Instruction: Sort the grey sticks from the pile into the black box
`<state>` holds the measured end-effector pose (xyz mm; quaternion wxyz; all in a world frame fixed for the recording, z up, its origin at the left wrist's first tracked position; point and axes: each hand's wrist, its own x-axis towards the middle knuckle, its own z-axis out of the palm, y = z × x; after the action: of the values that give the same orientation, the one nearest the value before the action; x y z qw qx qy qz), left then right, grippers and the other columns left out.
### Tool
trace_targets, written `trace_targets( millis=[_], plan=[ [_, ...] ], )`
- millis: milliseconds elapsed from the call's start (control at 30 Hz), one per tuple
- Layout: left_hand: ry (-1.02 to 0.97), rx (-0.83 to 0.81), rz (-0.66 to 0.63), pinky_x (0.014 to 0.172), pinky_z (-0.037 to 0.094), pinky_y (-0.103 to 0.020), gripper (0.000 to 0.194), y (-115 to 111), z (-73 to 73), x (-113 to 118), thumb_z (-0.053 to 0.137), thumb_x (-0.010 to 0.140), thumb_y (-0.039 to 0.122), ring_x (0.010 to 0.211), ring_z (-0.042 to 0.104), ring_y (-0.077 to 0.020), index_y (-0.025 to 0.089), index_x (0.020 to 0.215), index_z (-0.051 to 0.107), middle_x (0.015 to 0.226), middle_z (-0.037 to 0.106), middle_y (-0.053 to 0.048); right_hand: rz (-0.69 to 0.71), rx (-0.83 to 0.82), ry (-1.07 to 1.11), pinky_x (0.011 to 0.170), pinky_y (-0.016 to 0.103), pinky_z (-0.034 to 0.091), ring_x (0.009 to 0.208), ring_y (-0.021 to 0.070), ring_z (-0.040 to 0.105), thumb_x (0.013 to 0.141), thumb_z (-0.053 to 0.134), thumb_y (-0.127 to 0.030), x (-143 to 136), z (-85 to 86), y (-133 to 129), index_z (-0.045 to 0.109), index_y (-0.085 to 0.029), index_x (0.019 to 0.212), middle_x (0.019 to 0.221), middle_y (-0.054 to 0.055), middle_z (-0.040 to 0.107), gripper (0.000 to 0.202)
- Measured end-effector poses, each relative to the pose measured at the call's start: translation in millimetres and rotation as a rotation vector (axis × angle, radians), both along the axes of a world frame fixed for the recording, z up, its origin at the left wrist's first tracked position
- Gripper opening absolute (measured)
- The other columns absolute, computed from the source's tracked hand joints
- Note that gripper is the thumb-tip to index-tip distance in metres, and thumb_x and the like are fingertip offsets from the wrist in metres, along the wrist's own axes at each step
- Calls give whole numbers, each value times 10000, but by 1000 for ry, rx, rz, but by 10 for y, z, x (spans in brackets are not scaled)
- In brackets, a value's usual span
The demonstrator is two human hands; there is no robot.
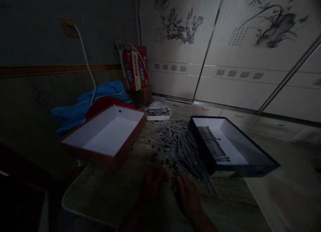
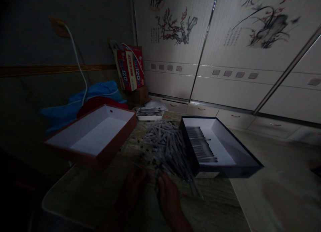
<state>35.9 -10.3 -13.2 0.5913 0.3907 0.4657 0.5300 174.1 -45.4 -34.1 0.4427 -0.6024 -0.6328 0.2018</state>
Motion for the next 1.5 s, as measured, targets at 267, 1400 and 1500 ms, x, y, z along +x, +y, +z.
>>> trace_targets(
  millis=[267,1400,1500],
  plan=[
    [59,31,19,643,465,-267,235,-19,84,-1,645,689,390,645,592,-159,159,733,630,672,657,-10,7,51,-14,511,222,419,513,130,537,917,287,-405,10,-56,0,510,-227,668,568,-16,551,379],
    [128,136,-5,750,466,-328,190,15,22,-26,636,693,338,757,628,-218,164,767,657,770,696,-45,101,228,-287,835,338,437,963,181,549,878,413,-199,-2,68,0,502,-203,1124,1032,75,599,262],
    [146,124,-77,771,467,-340,148,-5,3,8,643,672,279,795,637,-233,163,760,669,796,708,-59,65,216,-283,840,339,457,983,186,561,870,459,-243,-19,29,-19,464,-193,1183,1089,90,600,316]
  ],
)
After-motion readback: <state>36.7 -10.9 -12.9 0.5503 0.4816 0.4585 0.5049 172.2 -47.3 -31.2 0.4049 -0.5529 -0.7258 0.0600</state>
